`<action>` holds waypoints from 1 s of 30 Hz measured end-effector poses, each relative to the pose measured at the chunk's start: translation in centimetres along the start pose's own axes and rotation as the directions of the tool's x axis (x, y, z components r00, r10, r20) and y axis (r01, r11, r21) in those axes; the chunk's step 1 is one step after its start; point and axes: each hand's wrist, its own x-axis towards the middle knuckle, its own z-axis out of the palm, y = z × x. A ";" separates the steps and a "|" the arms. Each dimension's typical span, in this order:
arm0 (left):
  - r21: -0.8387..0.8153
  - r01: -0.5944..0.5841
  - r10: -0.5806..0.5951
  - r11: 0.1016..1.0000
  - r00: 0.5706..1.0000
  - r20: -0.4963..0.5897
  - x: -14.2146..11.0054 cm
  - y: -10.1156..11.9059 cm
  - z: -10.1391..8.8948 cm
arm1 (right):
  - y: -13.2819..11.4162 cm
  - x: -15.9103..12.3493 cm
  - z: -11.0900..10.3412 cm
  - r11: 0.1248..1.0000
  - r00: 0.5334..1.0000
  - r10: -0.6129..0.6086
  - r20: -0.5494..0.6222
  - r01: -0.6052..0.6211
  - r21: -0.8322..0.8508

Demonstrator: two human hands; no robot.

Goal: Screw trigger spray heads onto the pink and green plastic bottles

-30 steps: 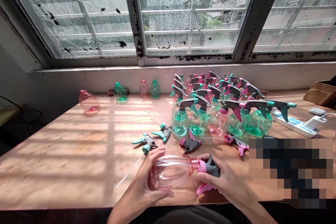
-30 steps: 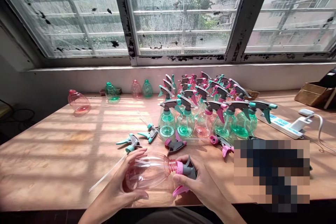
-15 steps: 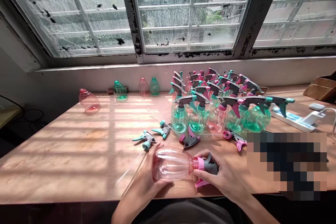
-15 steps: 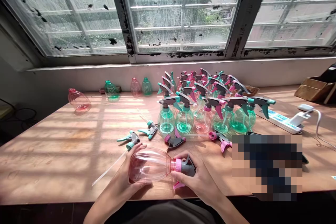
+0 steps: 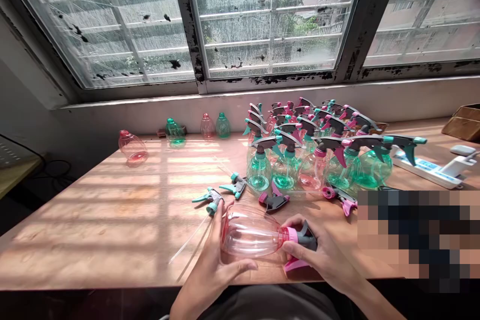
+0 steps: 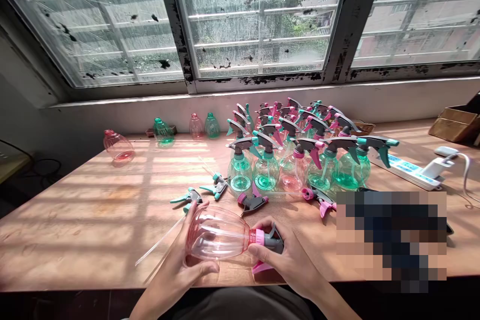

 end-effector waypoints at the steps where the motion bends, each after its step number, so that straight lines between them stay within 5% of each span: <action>1: -0.023 -0.001 0.001 1.000 1.000 0.009 0.1 0.0 -0.1 | 0.1 0.0 -0.1 1.000 1.000 -0.015 0.006 0.015 -0.004; 8: -0.045 -0.047 0.046 0.998 0.999 -0.011 0.0 -0.4 0.1 | 0.8 0.2 -0.2 0.998 1.000 0.000 -0.019 0.002 0.070; 17: -0.315 -0.007 -0.029 0.949 0.994 -0.108 -0.1 -0.9 1.2 | 0.4 0.0 0.8 0.997 0.998 0.032 -0.059 -0.027 0.076; 23: -0.298 -0.049 0.034 0.953 0.998 -0.056 -0.1 -1.1 0.8 | -0.2 0.6 0.9 0.974 0.998 0.067 -0.009 -0.063 0.219; 30: -0.293 -0.037 0.017 0.955 0.997 -0.069 -0.2 -0.8 1.0 | 0.1 -0.1 1.4 0.979 0.986 0.151 -0.076 -0.139 0.147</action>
